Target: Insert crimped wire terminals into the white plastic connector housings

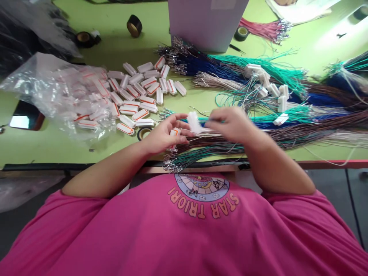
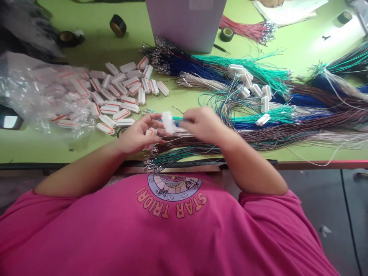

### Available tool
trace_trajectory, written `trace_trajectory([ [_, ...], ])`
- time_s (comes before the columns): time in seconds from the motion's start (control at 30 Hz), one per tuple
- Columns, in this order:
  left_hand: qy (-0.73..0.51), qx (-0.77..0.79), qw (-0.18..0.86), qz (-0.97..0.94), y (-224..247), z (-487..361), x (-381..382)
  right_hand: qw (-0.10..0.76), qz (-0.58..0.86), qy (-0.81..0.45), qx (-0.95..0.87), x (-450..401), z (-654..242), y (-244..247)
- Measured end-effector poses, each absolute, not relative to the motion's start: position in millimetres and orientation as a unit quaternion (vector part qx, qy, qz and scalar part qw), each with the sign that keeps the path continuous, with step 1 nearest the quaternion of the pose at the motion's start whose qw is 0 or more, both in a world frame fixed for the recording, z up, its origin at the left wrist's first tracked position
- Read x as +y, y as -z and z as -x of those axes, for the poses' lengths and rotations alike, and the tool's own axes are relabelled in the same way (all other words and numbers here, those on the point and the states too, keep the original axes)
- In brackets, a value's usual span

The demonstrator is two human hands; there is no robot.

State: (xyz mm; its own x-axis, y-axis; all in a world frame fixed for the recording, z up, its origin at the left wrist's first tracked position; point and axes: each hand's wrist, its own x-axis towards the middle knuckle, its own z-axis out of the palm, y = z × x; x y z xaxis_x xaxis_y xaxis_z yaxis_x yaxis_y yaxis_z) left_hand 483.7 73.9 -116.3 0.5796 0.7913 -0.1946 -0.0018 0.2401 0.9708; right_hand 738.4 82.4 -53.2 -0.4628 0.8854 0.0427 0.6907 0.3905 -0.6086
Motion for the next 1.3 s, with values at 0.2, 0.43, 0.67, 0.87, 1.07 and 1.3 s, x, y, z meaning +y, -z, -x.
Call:
trace_trajectory([
  [0.2, -0.126, 0.381, 0.626, -0.669, 120, -487, 70, 0.443, 0.680, -0.151, -0.565, 150, -832, 49],
  [0.43, -0.112, 0.401, 0.635, -0.651, 112, -488, 68, 0.177, 0.794, -0.017, -0.581, 191, -879, 102],
  [0.67, -0.209, 0.435, 0.700, -0.527, 108, -485, 70, 0.236, 0.729, 0.059, -0.640, 144, -846, 71],
  [0.87, -0.288, 0.385, 0.731, -0.483, 98, -477, 75, 0.072, 0.293, -0.137, -0.944, 32, -744, 87],
  [1.07, -0.295, 0.402, 0.671, -0.548, 100, -471, 80, 0.079, 0.343, -0.158, -0.923, 10, -719, 118],
  [1.3, -0.289, 0.402, 0.684, -0.535, 104, -470, 84, 0.202, 0.356, -0.323, -0.853, 14, -737, 109],
])
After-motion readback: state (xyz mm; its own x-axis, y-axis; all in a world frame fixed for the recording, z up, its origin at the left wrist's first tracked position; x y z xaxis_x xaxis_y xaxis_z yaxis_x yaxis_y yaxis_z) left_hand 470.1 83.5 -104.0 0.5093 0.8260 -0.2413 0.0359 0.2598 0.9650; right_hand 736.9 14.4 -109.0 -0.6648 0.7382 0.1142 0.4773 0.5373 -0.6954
